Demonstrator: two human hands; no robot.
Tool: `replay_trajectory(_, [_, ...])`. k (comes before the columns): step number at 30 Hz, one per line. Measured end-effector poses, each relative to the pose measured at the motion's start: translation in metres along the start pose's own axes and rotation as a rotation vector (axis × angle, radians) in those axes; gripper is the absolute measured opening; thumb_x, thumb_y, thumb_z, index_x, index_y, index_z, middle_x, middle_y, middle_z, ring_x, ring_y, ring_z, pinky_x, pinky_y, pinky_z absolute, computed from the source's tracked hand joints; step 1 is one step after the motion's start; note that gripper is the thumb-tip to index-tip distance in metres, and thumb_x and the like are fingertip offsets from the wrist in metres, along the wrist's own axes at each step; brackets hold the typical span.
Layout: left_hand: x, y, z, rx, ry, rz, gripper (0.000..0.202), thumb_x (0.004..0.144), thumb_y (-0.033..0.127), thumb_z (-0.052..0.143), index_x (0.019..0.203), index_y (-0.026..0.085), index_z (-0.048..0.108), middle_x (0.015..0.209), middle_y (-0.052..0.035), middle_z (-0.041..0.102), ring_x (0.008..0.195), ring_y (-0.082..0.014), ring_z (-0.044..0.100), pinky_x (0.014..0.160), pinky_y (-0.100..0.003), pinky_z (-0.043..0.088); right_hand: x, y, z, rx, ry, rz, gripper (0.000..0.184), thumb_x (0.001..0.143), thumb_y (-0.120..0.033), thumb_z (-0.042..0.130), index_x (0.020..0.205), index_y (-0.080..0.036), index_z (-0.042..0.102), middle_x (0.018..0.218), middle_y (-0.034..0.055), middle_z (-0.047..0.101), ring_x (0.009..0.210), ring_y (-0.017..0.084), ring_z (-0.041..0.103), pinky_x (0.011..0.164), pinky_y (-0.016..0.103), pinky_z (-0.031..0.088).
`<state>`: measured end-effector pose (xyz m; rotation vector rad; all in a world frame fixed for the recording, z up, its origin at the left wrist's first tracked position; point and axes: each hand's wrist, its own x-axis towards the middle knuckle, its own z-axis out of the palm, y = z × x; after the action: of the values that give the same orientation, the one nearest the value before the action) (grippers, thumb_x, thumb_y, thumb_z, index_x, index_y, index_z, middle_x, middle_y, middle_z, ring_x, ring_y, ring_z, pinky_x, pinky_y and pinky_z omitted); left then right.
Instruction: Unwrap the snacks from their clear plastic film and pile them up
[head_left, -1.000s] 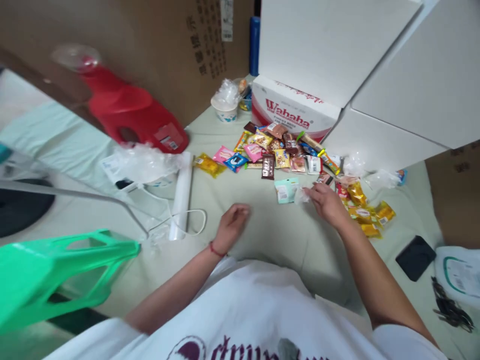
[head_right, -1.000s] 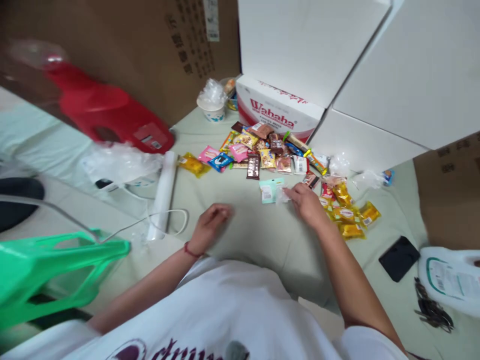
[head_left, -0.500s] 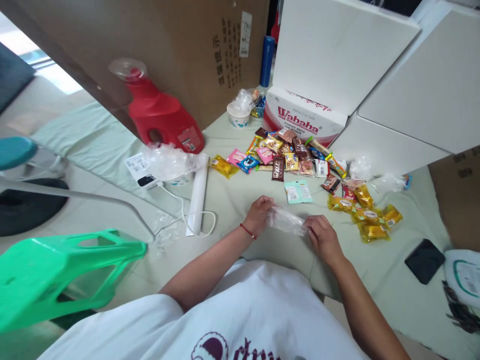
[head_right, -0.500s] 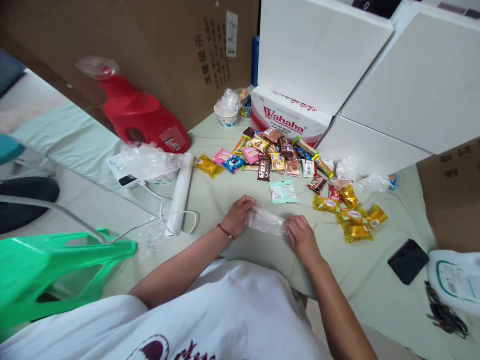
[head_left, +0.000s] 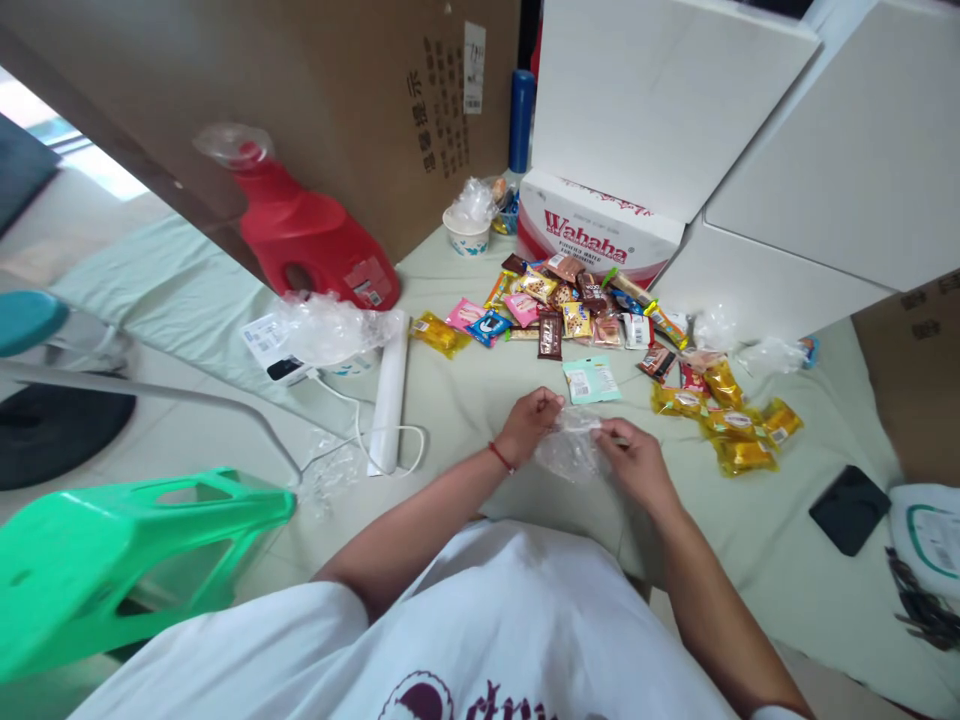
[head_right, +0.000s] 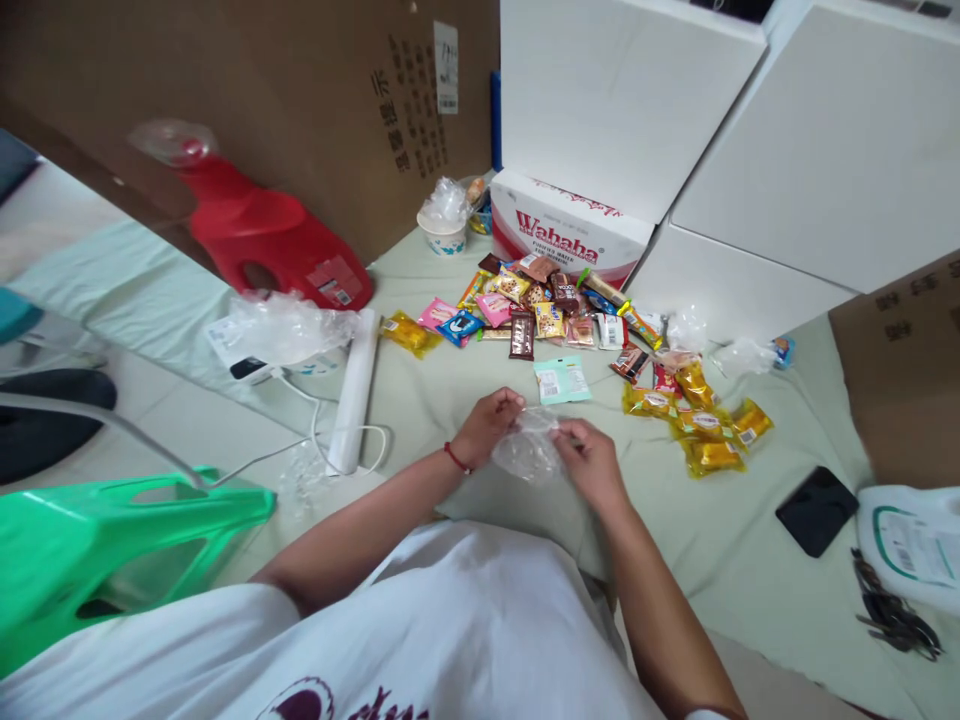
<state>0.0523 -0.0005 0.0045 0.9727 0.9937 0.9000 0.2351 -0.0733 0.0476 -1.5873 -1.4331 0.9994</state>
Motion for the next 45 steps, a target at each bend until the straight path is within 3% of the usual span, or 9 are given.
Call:
replay_trajectory(3, [0.020, 0.012, -0.022, 0.058, 0.000, -0.048, 0.044, 0.073, 0.056, 0.080, 0.078, 0.019, 0.057, 0.058, 0.0073, 0.051, 0.051, -0.0081, 0.042, 0.052, -0.023, 0.033, 0.011, -0.001, -0.010, 0.294, 0.001, 0.222, 0.040, 0.078, -0.059, 0.080, 0.076, -0.022, 0.066, 0.063, -0.0033, 0.058, 0.053, 0.012, 0.046, 0.050, 0.024, 0.038])
replay_trajectory(9, [0.021, 0.029, -0.046, 0.116, 0.421, 0.095, 0.038, 0.090, 0.049, 0.065, 0.068, 0.021, 0.051, 0.059, 0.0042, 0.051, 0.053, -0.0097, 0.045, 0.055, -0.024, 0.036, 0.033, -0.003, -0.015, 0.627, 0.191, 0.365, 0.048, 0.063, -0.055, 0.091, 0.075, -0.023, 0.058, 0.057, -0.0085, 0.051, 0.045, 0.008, 0.041, 0.042, 0.021, 0.031])
replay_trajectory(14, [-0.023, 0.029, -0.004, 0.170, 0.051, 0.061, 0.040, 0.090, 0.057, 0.064, 0.079, 0.019, 0.062, 0.072, -0.0012, 0.061, 0.064, -0.0137, 0.054, 0.059, -0.026, 0.042, 0.036, -0.005, 0.001, 0.719, 0.276, 0.288, 0.045, 0.067, -0.053, 0.090, 0.081, -0.024, 0.059, 0.062, -0.0076, 0.055, 0.050, 0.009, 0.049, 0.047, 0.021, 0.041])
replay_trajectory(17, [-0.027, 0.023, 0.025, 0.261, -0.011, 0.200, 0.039, 0.070, 0.043, 0.086, 0.096, 0.021, 0.067, 0.095, -0.0035, 0.066, 0.081, -0.0162, 0.058, 0.071, -0.027, 0.047, 0.033, -0.011, 0.011, 0.767, 0.265, 0.305, 0.042, 0.067, -0.050, 0.091, 0.082, -0.025, 0.061, 0.066, -0.0064, 0.058, 0.053, 0.010, 0.053, 0.049, 0.021, 0.045])
replay_trajectory(20, [-0.018, 0.013, 0.037, 0.199, -0.067, 0.210, 0.025, 0.075, 0.036, 0.081, 0.090, 0.020, 0.068, 0.087, -0.0024, 0.065, 0.077, -0.0154, 0.057, 0.072, -0.028, 0.046, 0.028, -0.015, 0.015, 0.784, 0.194, 0.279, 0.043, 0.065, -0.043, 0.094, 0.094, -0.027, 0.067, 0.078, -0.0048, 0.064, 0.064, 0.011, 0.061, 0.057, 0.022, 0.053])
replay_trajectory(24, [-0.006, 0.002, 0.031, -0.049, -0.128, 0.058, 0.032, 0.078, 0.047, 0.077, 0.084, 0.017, 0.068, 0.073, 0.0006, 0.062, 0.065, -0.0117, 0.053, 0.064, -0.026, 0.042, 0.023, -0.012, 0.005, 0.723, 0.092, 0.285, 0.053, 0.061, -0.033, 0.096, 0.108, -0.028, 0.071, 0.089, -0.0017, 0.070, 0.076, 0.014, 0.067, 0.069, 0.026, 0.060])
replay_trajectory(31, [0.009, 0.004, 0.000, -0.210, 0.033, -0.009, 0.045, 0.065, 0.053, 0.088, 0.079, 0.016, 0.067, 0.066, 0.0042, 0.059, 0.056, -0.0062, 0.045, 0.052, -0.021, 0.035, 0.020, -0.002, -0.034, 0.638, 0.150, 0.349, 0.040, 0.063, -0.040, 0.096, 0.093, -0.024, 0.075, 0.075, -0.0030, 0.062, 0.064, 0.009, 0.057, 0.048, 0.015, 0.049])
replay_trajectory(40, [0.012, 0.008, 0.020, -0.237, -0.043, -0.013, 0.042, 0.065, 0.048, 0.089, 0.083, 0.016, 0.069, 0.068, 0.0031, 0.064, 0.061, -0.0082, 0.056, 0.061, -0.022, 0.046, 0.032, -0.015, 0.006, 0.630, 0.027, 0.337, 0.038, 0.060, -0.046, 0.098, 0.080, -0.023, 0.075, 0.074, -0.0024, 0.065, 0.067, 0.010, 0.057, 0.064, 0.021, 0.056])
replay_trajectory(45, [0.017, 0.014, 0.015, -0.277, -0.033, -0.038, 0.044, 0.061, 0.048, 0.092, 0.077, 0.016, 0.066, 0.066, 0.0034, 0.065, 0.049, -0.0037, 0.045, 0.049, -0.019, 0.033, 0.036, -0.008, -0.013, 0.681, 0.044, 0.384, 0.038, 0.060, -0.041, 0.098, 0.080, -0.022, 0.073, 0.070, -0.0034, 0.063, 0.060, 0.008, 0.053, 0.055, 0.019, 0.049])
